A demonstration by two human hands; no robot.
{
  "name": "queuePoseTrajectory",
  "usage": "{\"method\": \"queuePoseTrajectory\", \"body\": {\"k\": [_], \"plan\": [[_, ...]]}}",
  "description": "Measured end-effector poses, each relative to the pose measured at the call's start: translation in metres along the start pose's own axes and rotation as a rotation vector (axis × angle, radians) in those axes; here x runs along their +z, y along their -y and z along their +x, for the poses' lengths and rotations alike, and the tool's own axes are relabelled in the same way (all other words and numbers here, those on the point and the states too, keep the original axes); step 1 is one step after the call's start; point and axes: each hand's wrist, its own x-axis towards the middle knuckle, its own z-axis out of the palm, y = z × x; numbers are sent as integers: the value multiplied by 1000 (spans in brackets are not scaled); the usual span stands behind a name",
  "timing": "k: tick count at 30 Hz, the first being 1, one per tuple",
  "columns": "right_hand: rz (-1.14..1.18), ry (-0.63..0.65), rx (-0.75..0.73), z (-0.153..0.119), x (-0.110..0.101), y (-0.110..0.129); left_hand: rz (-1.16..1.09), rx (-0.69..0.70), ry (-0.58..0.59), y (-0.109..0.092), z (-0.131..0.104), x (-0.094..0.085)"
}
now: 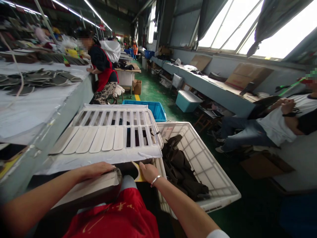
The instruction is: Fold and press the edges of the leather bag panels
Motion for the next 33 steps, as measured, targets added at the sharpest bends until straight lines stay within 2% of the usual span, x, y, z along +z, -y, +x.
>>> {"method": "queuePoseTrajectory", "body": {"k": [3, 4, 7, 10, 13, 19, 28, 33], "plan": [[-68, -106, -72, 24, -16, 37, -190, -2, -36, 4, -5, -4], [-156, -124, -151, 34, -20, 50, -250, -7, -58, 6, -6, -7], [-361, -70, -358, 59, -25, 81, -415, -12, -90, 8, -4, -14], [-415, -1, -403, 71, -19, 96, -309, 53, 10, 8, 5, -20], [-402, 3, -366, 71, -11, 99, -113, 77, 116, 12, 17, -22], [-391, 77, -308, 70, -12, 93, -54, 90, 209, 24, 36, -19], [-344, 13, -196, 71, -2, 94, -16, 119, 208, 31, 45, -19], [-373, 9, -250, 69, 5, 96, -14, 124, 181, 34, 40, -16]]}}
